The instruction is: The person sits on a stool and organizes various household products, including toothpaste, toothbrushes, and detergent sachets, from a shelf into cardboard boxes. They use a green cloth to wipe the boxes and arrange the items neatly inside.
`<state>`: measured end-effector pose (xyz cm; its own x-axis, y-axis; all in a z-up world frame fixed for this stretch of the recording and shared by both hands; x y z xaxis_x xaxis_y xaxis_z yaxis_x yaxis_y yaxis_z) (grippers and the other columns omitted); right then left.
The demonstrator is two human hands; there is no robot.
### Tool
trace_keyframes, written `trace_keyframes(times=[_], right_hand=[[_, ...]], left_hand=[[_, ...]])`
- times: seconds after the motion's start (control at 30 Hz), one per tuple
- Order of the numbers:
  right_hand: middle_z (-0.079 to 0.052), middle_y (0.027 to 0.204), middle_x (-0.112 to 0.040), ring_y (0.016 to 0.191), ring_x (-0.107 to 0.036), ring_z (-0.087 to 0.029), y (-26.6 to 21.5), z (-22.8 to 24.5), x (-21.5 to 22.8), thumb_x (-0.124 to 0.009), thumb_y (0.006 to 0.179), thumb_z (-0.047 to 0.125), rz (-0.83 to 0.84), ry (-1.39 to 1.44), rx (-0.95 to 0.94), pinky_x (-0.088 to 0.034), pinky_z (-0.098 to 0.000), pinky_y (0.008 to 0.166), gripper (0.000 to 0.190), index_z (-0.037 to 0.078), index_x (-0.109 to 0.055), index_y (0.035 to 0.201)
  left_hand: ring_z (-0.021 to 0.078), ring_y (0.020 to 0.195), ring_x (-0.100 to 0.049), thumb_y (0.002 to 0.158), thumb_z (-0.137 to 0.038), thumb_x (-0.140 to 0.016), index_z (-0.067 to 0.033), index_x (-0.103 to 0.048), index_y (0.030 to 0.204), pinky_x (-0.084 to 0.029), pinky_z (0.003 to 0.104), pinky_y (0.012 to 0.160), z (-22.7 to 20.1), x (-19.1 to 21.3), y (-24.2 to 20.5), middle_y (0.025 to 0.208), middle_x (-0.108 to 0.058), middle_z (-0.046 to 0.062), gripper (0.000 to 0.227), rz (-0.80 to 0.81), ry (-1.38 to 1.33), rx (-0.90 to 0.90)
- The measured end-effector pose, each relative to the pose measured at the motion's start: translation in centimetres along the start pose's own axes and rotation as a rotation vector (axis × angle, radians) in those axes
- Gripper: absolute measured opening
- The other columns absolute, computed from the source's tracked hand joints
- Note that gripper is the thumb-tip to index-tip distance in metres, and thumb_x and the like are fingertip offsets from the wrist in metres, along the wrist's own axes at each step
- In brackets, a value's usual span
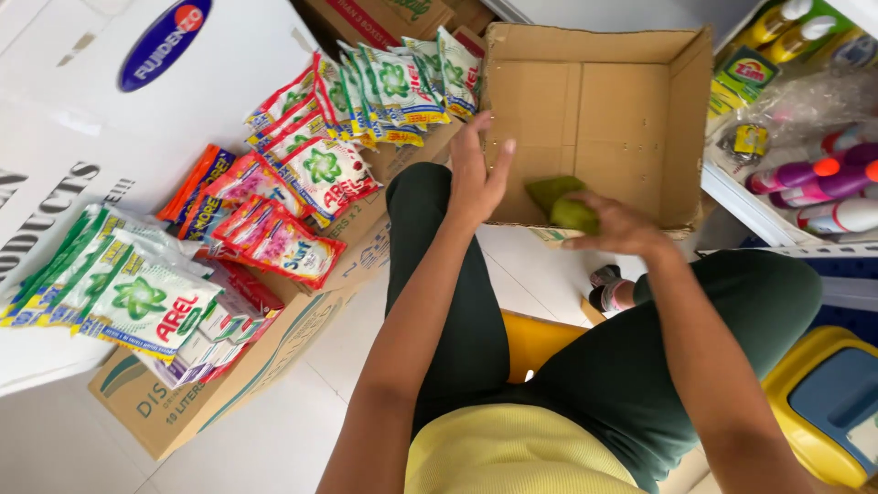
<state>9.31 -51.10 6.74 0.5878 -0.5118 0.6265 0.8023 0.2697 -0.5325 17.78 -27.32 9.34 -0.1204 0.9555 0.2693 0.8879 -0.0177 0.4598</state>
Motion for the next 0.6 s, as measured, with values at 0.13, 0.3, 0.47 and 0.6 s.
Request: trace_keyframes(times=[0.13, 0.3, 0.47, 0.6], right_hand=[[-0.016, 0.121, -0.072, 0.121, -0.065, -0.039, 2.2, -4.5, -3.1, -0.074, 0.089, 0.033, -0.266, -0.363, 0.093, -0.056, -0.0499, 0.099, 0.055, 0.021, -0.061, 0.141], [0.000, 0.088, -0.068, 0.091, -0.067, -0.025, -2.3, -2.2, 1.1, -0.082, 0.079, 0.025, -0.696, -0.349, 0.406, -0.057, -0.0384, 0.076, 0.026, 0.022, -0.074, 0.104], [0.001, 0.087, -0.067, 0.084, -0.064, -0.026, -4.8, -1.6, 1.5, -0.079, 0.087, 0.025, -0.756, -0.153, 0.520, -0.054, -0.0366, 0.074, 0.016, 0.020, -0.075, 0.101], [-0.001, 0.085, -0.068, 0.082, -0.065, -0.027, -6.6, 0.5, 2.7, -0.079, 0.087, 0.027, -0.816, -0.154, 0.584, -0.054, -0.0370, 0.073, 0.014, 0.018, -0.076, 0.097]], left_hand=[[0.0422, 0.136, -0.045, 0.095, -0.060, -0.063, -0.0106, -0.050, 0.147, -0.032, 0.057, 0.119, 9.4, -5.3, -0.7, 0.140, -0.054, 0.019, 0.073, 0.118, 0.030, 0.570], [0.0446, 0.142, -0.041, 0.106, -0.041, -0.058, 0.0039, -0.052, 0.141, -0.028, 0.052, 0.123, 4.3, -0.6, 1.0, 0.141, -0.050, 0.029, 0.058, -0.064, -0.241, 0.446], [0.0393, 0.151, -0.032, 0.102, -0.055, -0.062, -0.0091, -0.045, 0.154, -0.022, 0.050, 0.127, 1.5, 0.1, 0.3, 0.155, -0.039, 0.023, 0.071, 0.078, -0.182, 0.551], [0.0414, 0.147, -0.040, 0.088, -0.071, -0.067, -0.0178, -0.031, 0.162, -0.031, 0.049, 0.123, 2.1, -0.5, 0.4, 0.157, -0.041, 0.028, 0.098, 0.235, -0.079, 0.772]])
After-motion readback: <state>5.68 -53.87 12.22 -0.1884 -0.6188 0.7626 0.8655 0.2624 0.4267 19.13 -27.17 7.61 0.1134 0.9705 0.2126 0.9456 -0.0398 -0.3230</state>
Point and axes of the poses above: each hand's wrist, its own y-axis towards the middle knuckle, its own x-axis out of the back of the hand, z = x × y, the point moved 7 cm from there along y, towards the middle knuckle
